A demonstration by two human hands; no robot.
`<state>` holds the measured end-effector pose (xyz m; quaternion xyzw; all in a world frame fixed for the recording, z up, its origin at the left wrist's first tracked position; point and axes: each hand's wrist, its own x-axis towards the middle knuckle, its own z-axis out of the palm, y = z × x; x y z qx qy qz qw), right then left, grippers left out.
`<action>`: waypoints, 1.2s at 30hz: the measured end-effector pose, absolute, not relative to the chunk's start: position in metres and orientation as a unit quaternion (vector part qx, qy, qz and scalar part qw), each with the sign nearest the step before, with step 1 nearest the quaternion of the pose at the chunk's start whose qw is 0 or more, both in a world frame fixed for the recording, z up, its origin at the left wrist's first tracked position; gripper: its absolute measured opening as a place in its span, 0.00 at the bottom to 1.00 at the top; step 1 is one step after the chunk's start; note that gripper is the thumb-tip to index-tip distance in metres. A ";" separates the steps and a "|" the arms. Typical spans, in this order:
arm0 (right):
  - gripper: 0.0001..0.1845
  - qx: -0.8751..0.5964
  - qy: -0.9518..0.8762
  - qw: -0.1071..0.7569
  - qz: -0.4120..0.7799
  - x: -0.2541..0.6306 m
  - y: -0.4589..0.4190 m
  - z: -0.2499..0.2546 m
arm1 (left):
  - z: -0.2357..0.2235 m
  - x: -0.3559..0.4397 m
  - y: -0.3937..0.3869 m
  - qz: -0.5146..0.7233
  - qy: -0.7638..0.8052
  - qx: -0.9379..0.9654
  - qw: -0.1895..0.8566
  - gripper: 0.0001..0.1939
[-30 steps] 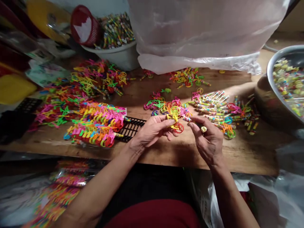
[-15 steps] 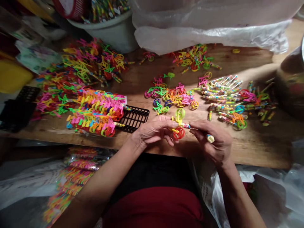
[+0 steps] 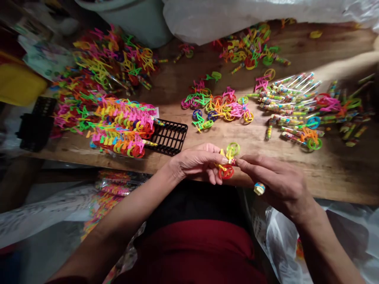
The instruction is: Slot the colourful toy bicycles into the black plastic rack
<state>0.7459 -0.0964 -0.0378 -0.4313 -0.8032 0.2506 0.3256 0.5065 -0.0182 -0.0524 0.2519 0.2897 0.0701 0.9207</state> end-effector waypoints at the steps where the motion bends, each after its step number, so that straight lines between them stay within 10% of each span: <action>1: 0.22 -0.429 -0.810 0.311 0.252 0.750 -0.098 -0.038 | -0.054 0.509 -0.019 0.070 0.290 0.258 0.919 0.13; 11: 0.25 -0.439 -0.823 0.307 0.191 0.762 -0.115 -0.064 | -0.048 0.513 -0.030 0.072 0.377 0.358 0.851 0.21; 18: 0.16 -0.551 -0.763 0.308 0.137 0.742 -0.101 -0.087 | -0.044 0.484 -0.005 0.236 0.585 0.758 0.166 0.11; 21: 0.14 -0.572 -0.728 0.356 0.127 0.743 -0.102 -0.081 | -0.057 0.486 0.006 0.159 0.566 0.806 0.069 0.13; 26: 0.11 -0.641 -0.645 0.372 0.186 0.733 -0.107 -0.061 | -0.062 0.482 0.015 0.322 0.548 0.754 0.163 0.10; 30: 0.11 -0.609 -0.640 0.391 0.259 0.701 -0.092 -0.043 | -0.041 0.472 0.015 0.481 0.524 0.556 0.429 0.12; 36: 0.18 -0.601 -0.606 0.417 0.312 0.667 -0.077 -0.036 | -0.031 0.476 -0.009 0.421 0.416 0.307 0.745 0.19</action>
